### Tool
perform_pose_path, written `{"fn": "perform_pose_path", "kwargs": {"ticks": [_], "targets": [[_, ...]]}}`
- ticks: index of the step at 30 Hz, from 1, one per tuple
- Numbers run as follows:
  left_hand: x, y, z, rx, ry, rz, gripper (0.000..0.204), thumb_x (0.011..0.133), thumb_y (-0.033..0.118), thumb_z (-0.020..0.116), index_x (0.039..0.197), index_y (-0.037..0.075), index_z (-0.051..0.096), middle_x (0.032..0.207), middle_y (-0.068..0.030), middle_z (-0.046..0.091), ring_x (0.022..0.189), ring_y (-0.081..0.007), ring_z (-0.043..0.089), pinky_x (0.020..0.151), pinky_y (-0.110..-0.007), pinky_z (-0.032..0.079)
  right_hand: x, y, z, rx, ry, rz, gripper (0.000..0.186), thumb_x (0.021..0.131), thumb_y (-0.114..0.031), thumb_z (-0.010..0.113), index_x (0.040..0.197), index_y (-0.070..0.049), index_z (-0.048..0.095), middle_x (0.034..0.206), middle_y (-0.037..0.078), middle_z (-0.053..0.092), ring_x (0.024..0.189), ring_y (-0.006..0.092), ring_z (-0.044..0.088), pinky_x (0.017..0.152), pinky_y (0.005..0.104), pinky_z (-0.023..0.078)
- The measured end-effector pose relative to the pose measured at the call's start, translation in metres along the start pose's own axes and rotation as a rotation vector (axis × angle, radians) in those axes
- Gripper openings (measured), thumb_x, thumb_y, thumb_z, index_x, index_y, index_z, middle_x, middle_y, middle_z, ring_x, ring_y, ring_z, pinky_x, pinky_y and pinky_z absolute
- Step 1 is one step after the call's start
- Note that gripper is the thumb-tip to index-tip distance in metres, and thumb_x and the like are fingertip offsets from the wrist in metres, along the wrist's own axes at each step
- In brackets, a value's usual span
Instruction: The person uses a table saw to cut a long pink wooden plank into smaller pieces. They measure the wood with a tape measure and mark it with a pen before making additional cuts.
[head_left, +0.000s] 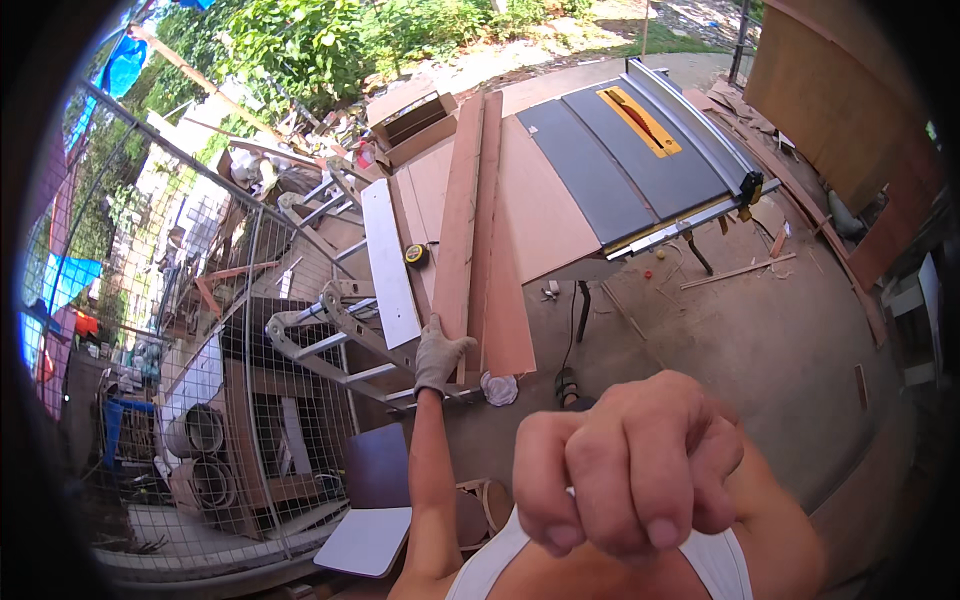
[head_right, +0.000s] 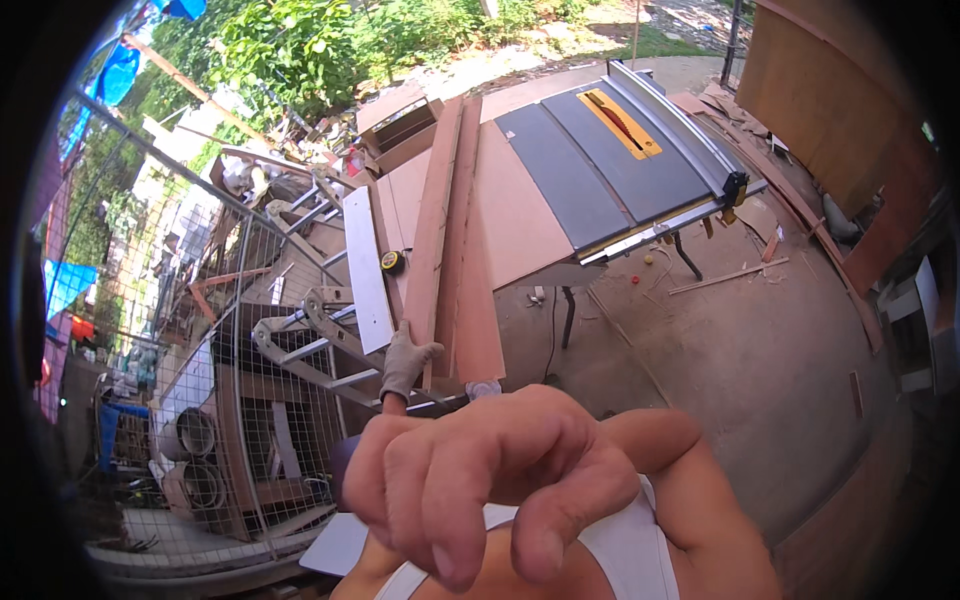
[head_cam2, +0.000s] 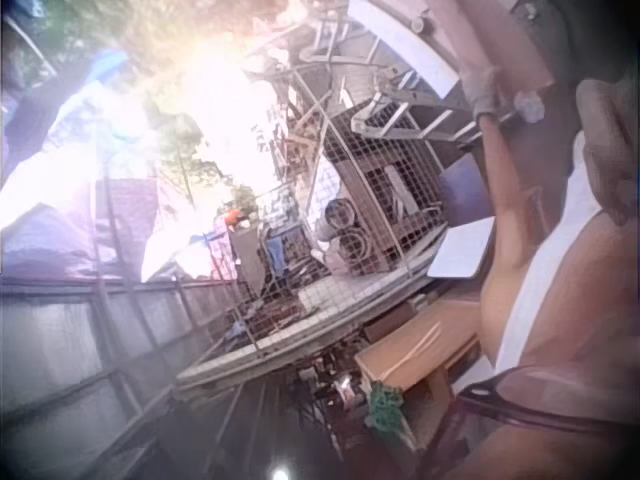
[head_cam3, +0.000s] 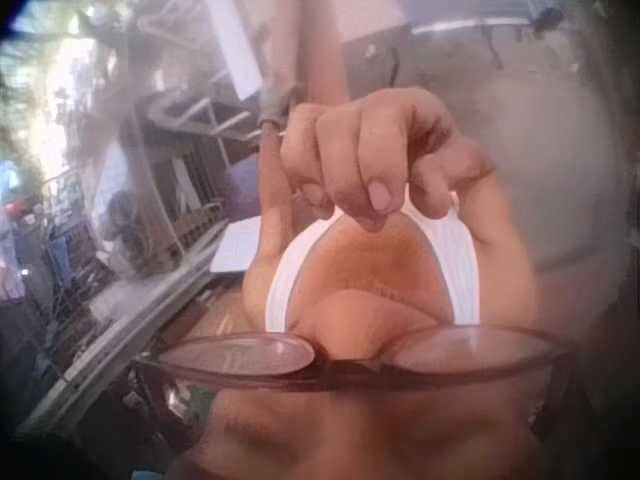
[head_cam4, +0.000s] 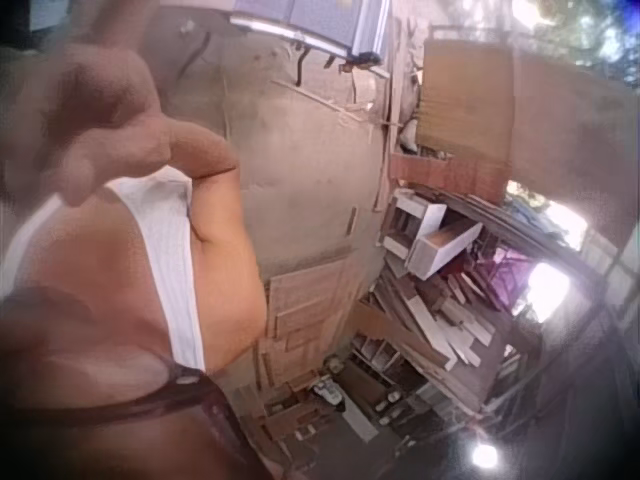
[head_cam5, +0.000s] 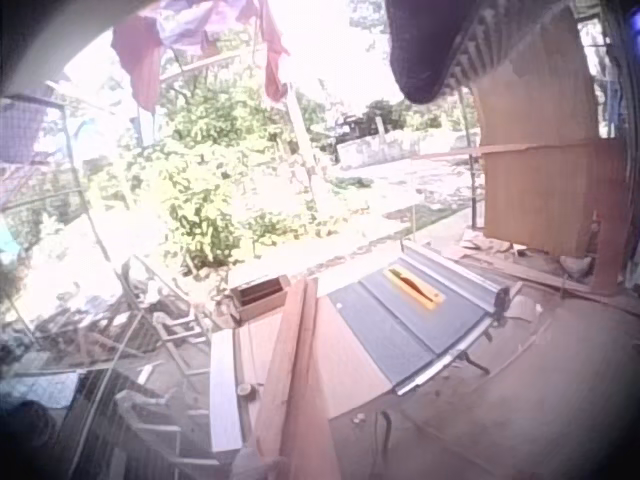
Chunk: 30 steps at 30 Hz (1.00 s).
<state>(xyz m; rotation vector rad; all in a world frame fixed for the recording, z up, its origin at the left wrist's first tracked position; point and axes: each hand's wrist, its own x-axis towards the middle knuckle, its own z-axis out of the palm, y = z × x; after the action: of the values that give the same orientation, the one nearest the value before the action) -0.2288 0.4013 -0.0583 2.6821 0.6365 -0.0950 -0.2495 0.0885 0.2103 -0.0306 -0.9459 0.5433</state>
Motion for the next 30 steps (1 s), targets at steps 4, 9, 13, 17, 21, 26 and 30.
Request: {"fn": "perform_pose_path", "kwargs": {"ticks": [4, 9, 13, 17, 21, 26, 30], "targets": [[-0.013, 0.019, -0.045, -1.332, -0.646, -0.224, 0.087, 0.072, 0.038, 0.075, 0.136, -0.006, 0.036, 0.117, -0.0248, 0.053, 0.096, -0.0318, 0.062, 0.079, -0.042, 0.055, -0.059, -0.005, -0.072, -0.214, 0.413, 0.29, 0.026, 0.092, -0.022, 0.06, 0.106, 0.0, 0.061, 0.102, 0.013, 0.061, 0.101, 0.0215, 0.056, 0.08, 0.0341, 0.05], [-0.036, 0.062, -0.05, -2.465, -1.0, 0.114, 0.091, 0.078, 0.042, 0.067, 0.138, -0.012, 0.025, 0.122, -0.0283, 0.047, 0.102, -0.0376, 0.058, 0.09, -0.045, 0.053, -0.129, 0.063, -0.168, -0.307, 0.888, 0.681, 0.034, 0.095, -0.024, 0.055, 0.118, 0.002, 0.054, 0.115, 0.011, 0.059, 0.101, 0.0177, 0.059, 0.082, 0.0329, 0.051], [-0.035, 0.077, -0.051, -2.668, -1.068, 0.196, 0.096, 0.079, 0.048, 0.064, 0.139, -0.012, 0.019, 0.131, -0.0317, 0.04, 0.113, -0.0416, 0.052, 0.101, -0.047, 0.045, -0.127, 0.087, -0.184, -0.289, 0.934, 0.689, 0.033, 0.097, -0.026, 0.052, 0.118, 0.0, 0.055, 0.109, 0.009, 0.061, 0.093, 0.0178, 0.061, 0.077, 0.0329, 0.052], [-0.036, 0.105, -0.067, -2.521, -0.867, 0.181, 0.091, 0.081, 0.05, 0.057, 0.138, -0.013, 0.024, 0.131, -0.0317, 0.041, 0.116, -0.04, 0.051, 0.102, -0.048, 0.044, -0.107, 0.08, -0.183, -0.393, 0.908, 0.601, 0.033, 0.099, -0.029, 0.049, 0.114, -0.001, 0.055, 0.097, 0.006, 0.059, 0.082, 0.0156, 0.06, 0.069, 0.0306, 0.053], [-0.036, 0.136, -0.086, -2.431, -0.824, 0.23, 0.086, 0.08, 0.049, 0.054, 0.136, -0.012, 0.027, 0.126, -0.0304, 0.044, 0.113, -0.0393, 0.053, 0.1, -0.048, 0.045, -0.094, 0.057, -0.164, -0.597, 0.855, 0.472, 0.031, 0.096, -0.028, 0.055, 0.112, -0.001, 0.054, 0.098, 0.005, 0.057, 0.083, 0.0137, 0.057, 0.07, 0.029, 0.052], [-0.027, 0.179, -0.089, -2.446, -0.798, 0.151, 0.078, 0.079, 0.05, 0.054, 0.131, -0.005, 0.033, 0.115, -0.0246, 0.05, 0.108, -0.0363, 0.056, 0.093, -0.045, 0.05, -0.059, 0.038, -0.137, -1.611, 0.624, -0.039, 0.062, 0.073, -0.031, 0.081, 0.119, -0.003, 0.051, 0.122, 0.009, 0.047, 0.108, 0.0185, 0.048, 0.088, 0.0333, 0.046], [-0.024, 0.216, -0.072, -2.332, -0.735, 0.034, 0.058, 0.083, 0.047, 0.056, 0.124, 0.007, 0.043, 0.11, -0.0149, 0.054, 0.098, -0.027, 0.059, 0.085, -0.042, 0.053, -0.032, 0.017, -0.121, -2.211, 0.465, 0.058, 0.066, 0.063, -0.036, 0.085, 0.113, -0.002, 0.058, 0.118, 0.011, 0.05, 0.11, 0.0212, 0.049, 0.091, 0.0349, 0.045]]}}
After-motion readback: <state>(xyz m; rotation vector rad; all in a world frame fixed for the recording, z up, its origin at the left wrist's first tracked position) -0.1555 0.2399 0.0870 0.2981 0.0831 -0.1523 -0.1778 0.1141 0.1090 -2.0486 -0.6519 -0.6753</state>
